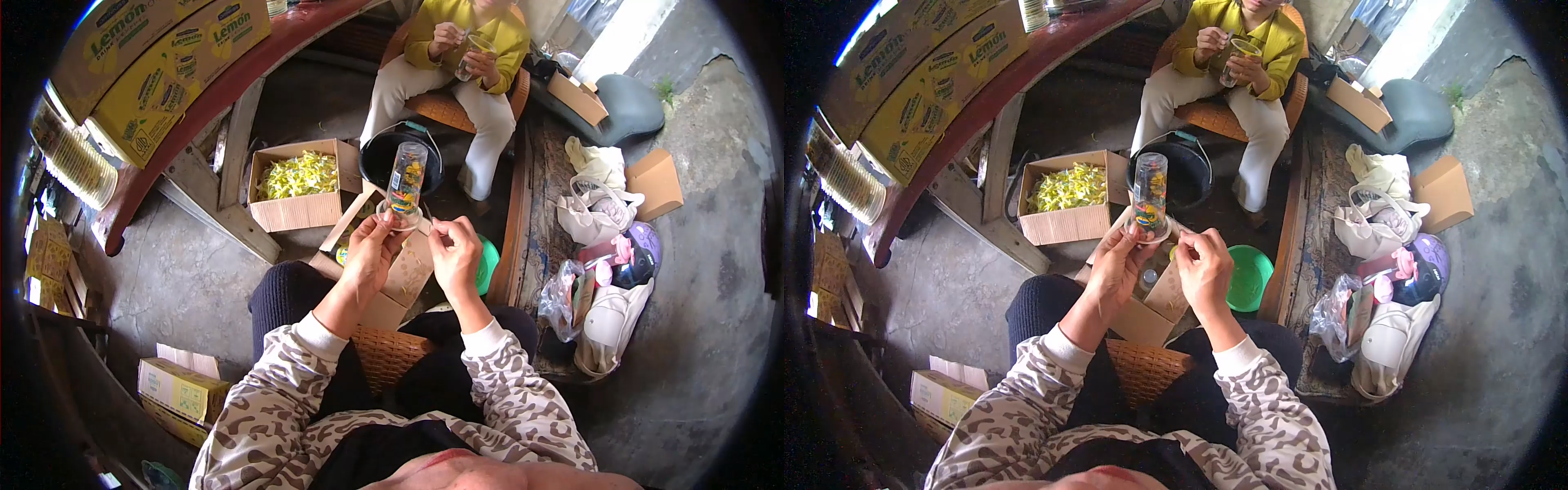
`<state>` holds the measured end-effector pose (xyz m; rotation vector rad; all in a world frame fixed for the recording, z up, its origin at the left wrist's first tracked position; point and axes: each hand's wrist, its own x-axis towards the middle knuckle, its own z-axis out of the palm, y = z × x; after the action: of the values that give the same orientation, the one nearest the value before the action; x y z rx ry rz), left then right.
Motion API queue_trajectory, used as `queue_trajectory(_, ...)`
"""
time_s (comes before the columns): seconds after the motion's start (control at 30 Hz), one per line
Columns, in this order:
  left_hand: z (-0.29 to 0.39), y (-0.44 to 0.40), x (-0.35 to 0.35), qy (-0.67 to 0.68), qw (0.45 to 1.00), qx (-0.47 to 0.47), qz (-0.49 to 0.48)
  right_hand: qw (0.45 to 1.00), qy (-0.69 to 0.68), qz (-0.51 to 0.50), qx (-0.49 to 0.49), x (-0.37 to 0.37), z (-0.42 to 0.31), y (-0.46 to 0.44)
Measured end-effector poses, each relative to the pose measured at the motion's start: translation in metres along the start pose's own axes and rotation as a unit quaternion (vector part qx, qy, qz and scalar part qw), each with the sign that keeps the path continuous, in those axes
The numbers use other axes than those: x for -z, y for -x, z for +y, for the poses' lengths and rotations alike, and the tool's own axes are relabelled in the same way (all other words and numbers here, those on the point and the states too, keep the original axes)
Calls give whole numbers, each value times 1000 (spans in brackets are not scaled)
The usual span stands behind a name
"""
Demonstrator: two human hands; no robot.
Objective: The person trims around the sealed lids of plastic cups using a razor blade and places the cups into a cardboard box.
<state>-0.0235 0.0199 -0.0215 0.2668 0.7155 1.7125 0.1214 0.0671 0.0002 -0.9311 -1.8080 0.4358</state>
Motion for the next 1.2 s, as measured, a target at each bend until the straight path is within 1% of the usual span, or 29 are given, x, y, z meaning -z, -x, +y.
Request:
queue_trajectory(0.1, 4, 2, -4, 6, 1000, -9, 9, 1000, 13, -12, 20, -2, -1, 3)
queue_trajectory(0.27, 4, 3, -4, -3, 1000, -4, 4, 999, 29, -23, 14, 0, -4, 4)
queue_trajectory(0.33, 0, 1, 2, -3, 1000, 0, -12, 993, 105, -23, 50, 0, -5, 4)
queue_trajectory(0.4, -2, 1, 6, -3, 1000, 4, -29, 990, 128, -25, 58, 2, 0, 0)
queue_trajectory(0.47, -3, 0, 8, -6, 997, 56, -59, 986, 151, -26, 65, 2, 5, 0)
queue_trajectory(0.53, 1, 5, -2, -4, 997, 57, -47, 998, 38, -17, -38, 0, 6, -1)
queue_trajectory(0.57, 3, 4, -1, -9, 997, 59, -47, 998, 3, -17, -66, 1, 5, -1)
queue_trajectory(0.63, 5, 5, -1, -13, 997, 62, -45, 998, -11, -16, -65, 3, 2, -3)
queue_trajectory(0.7, 11, 6, -3, -6, 997, 54, -63, 997, -26, -13, -66, 5, -2, -5)
queue_trajectory(0.73, 14, 7, -6, -7, 997, 54, -63, 998, -32, -9, -52, 7, -4, -6)
queue_trajectory(0.83, 15, 7, -10, -4, 999, 42, 13, 999, -43, 0, -30, 9, -3, -7)
queue_trajectory(0.87, 15, 8, -10, -4, 999, 42, 13, 999, -47, 5, -23, 9, -3, -8)
queue_trajectory(0.93, 13, 9, -8, 7, 999, 27, -19, 999, -46, 9, -14, 12, -5, -9)
queue_trajectory(0.97, 11, 7, -4, -13, 999, 24, -30, 999, -45, 12, -4, 14, -6, -10)
queue_trajectory(1.1, 7, 5, 4, 17, 999, 28, -36, 999, -39, 14, -1, 17, -9, -11)
queue_trajectory(1.17, 5, 5, 9, 25, 996, 6, -84, 998, -56, 24, 5, 17, -8, -11)
queue_trajectory(1.2, 5, 5, 8, 25, 996, 6, -84, 998, -56, 25, 5, 17, -8, -11)
